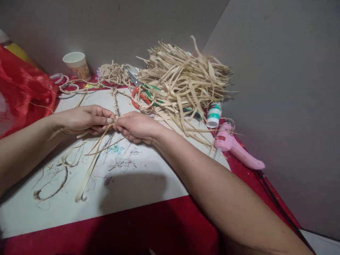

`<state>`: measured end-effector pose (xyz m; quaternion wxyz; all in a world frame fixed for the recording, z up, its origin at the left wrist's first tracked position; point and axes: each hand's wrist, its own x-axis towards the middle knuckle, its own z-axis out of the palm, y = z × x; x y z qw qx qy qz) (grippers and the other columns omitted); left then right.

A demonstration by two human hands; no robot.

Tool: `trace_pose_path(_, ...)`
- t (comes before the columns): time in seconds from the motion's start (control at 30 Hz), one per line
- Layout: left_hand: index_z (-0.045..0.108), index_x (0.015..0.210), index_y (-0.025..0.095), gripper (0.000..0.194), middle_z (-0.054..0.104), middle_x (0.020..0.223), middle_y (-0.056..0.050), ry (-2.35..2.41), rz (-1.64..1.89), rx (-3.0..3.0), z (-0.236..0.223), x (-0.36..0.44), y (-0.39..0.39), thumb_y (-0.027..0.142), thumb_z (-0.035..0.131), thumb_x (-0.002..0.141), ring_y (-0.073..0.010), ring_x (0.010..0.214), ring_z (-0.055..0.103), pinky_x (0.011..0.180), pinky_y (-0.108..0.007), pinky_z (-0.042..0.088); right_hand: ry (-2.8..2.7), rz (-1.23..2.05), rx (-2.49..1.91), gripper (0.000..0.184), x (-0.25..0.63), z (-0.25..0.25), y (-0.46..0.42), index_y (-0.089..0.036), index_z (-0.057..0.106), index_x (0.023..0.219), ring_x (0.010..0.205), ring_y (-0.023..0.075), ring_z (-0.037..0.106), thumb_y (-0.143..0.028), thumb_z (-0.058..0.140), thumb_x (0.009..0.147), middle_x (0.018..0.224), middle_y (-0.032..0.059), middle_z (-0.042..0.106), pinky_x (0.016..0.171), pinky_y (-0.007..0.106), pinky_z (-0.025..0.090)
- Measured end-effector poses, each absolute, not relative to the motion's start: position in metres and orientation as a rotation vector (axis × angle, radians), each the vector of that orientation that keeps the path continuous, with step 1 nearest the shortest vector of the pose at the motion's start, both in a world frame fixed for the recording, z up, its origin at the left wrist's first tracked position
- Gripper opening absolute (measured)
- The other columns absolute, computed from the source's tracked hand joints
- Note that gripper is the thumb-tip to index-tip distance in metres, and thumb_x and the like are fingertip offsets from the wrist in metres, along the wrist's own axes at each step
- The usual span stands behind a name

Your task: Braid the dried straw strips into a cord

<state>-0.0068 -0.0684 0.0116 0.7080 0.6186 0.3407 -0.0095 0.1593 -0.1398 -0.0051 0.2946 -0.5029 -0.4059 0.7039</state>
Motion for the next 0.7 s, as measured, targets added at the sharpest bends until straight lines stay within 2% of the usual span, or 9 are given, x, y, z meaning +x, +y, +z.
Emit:
trace_pose_path(0.17,0.056,0.060,0.016,0.020,0.037,0.045,0.004,0.835,-0.129,1.606,0.017,-0.006,-0.070,0.028,0.060,0.076,-0.0030,0.037,0.027,0.039,-0.020,0.017,-1.187,1.707,-1.411,0.026,0.153,-0.010,-0.141,-0.018,0.039,0.054,0.025,0.0030,0.022,-0.018,0.047,0.078,0.036,-0.0079,0.032,0.024,0.015,0.012)
trace_pose_path(0.37,0.058,0.059,0.016,0.019,0.044,0.048,0.004,1.009,-0.086,2.135,0.029,-0.003,-0.072,0.029,0.056,0.072,-0.0051,0.044,0.034,0.046,-0.021,0.023,-1.238,1.594,-1.491,0.024,0.150,-0.013,-0.142,-0.018,0.040,0.052,0.023,0.0031,0.023,-0.018,0.048,0.074,0.034,-0.0078,0.032,0.025,0.016,0.013)
trace_pose_path(0.53,0.057,0.058,0.016,0.021,0.045,0.047,0.004,1.054,0.030,2.316,0.037,0.003,-0.096,0.028,0.051,0.074,-0.0072,0.046,0.035,0.047,-0.021,0.023,-1.145,1.657,-1.480,0.022,0.151,-0.008,-0.143,-0.017,0.044,0.056,0.024,0.0036,0.022,-0.017,0.044,0.077,0.033,-0.0079,0.032,0.025,0.016,0.012)
trace_pose_path(0.7,0.064,0.073,0.017,0.022,0.060,0.059,-0.002,1.059,0.029,2.456,0.028,0.007,-0.120,0.030,0.046,0.079,-0.0120,0.051,0.045,0.051,-0.024,0.029,-0.985,1.770,-1.389,0.030,0.153,-0.002,-0.143,-0.019,0.032,0.051,0.025,0.0021,0.020,-0.014,0.044,0.078,0.035,-0.0077,0.031,0.026,0.015,0.010)
